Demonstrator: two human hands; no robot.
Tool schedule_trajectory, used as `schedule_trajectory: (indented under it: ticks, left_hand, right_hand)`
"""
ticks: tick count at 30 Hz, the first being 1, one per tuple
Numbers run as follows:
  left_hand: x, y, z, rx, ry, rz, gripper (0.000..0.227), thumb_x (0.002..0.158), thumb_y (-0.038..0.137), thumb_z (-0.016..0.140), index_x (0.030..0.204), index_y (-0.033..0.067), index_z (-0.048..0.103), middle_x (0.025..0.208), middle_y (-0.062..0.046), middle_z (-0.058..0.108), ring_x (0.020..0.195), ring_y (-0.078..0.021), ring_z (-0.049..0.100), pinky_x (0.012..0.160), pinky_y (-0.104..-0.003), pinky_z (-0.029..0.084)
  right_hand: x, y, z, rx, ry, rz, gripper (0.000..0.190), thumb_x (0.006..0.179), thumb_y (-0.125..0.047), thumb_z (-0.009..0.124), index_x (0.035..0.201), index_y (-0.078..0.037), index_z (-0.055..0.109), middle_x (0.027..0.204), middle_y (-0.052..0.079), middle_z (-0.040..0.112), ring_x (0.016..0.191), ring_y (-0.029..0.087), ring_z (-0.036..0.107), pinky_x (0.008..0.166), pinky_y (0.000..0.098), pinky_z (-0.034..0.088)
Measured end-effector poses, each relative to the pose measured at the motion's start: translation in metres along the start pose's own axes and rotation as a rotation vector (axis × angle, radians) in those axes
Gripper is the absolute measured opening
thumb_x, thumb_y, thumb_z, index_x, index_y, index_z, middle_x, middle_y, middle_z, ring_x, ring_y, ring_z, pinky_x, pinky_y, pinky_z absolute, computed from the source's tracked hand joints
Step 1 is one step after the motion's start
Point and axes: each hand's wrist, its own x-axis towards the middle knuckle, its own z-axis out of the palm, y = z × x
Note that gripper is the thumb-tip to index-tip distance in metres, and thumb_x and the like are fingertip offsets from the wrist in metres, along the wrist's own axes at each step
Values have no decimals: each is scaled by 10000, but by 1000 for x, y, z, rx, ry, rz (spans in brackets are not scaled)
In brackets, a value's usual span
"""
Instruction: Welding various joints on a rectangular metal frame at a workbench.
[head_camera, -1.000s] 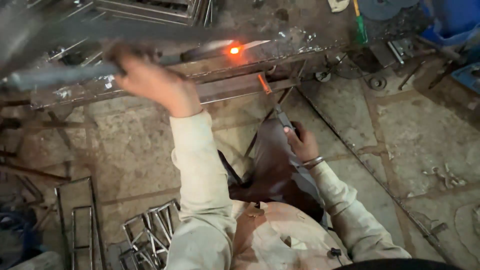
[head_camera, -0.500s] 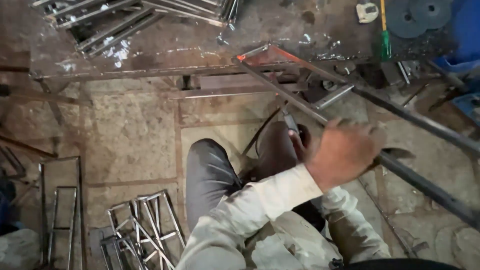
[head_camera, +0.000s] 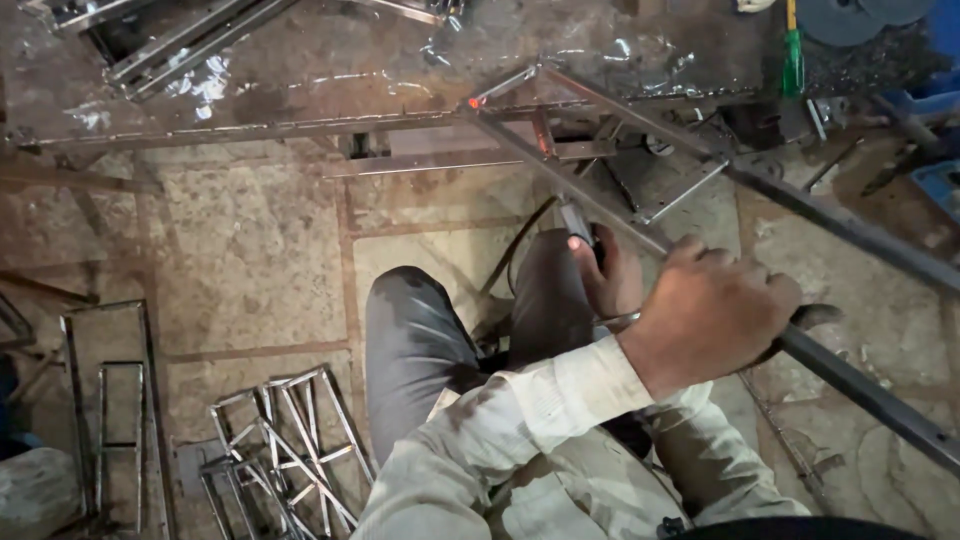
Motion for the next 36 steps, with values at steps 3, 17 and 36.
schedule_trajectory:
  ticks: [3,17,36]
  left_hand:
    - [15,-4,2,40,-253,52,315,1010,362,565,835,124,673,717,-36,708,676,-192,702,882,-496,558]
    - [13,-4,17,50,-319,104,146,958,203,611,942,121,730,735,-29,714,683,-148,731,842,-489,585]
    - [6,-3,24,64,-160,71,108,891,177,625,858,98,690,816,-69,745,829,-243,761,944,-573,557]
  right_hand:
    - [1,-34,-18,36,-114,232,493,988,-452,624,1291,-64,650,859,263,691,785,419,670,691,450,488]
    - [-1,-6,-3,128,63,-66,438,1026,-360,637,1336,-52,605,927,242,698,821,437,683,708,469,510]
    - [32,-35,-1,177,118,-156,445,1048,-324,668,1311,33,634,1184,305,673,1107,464,645,938,465,497]
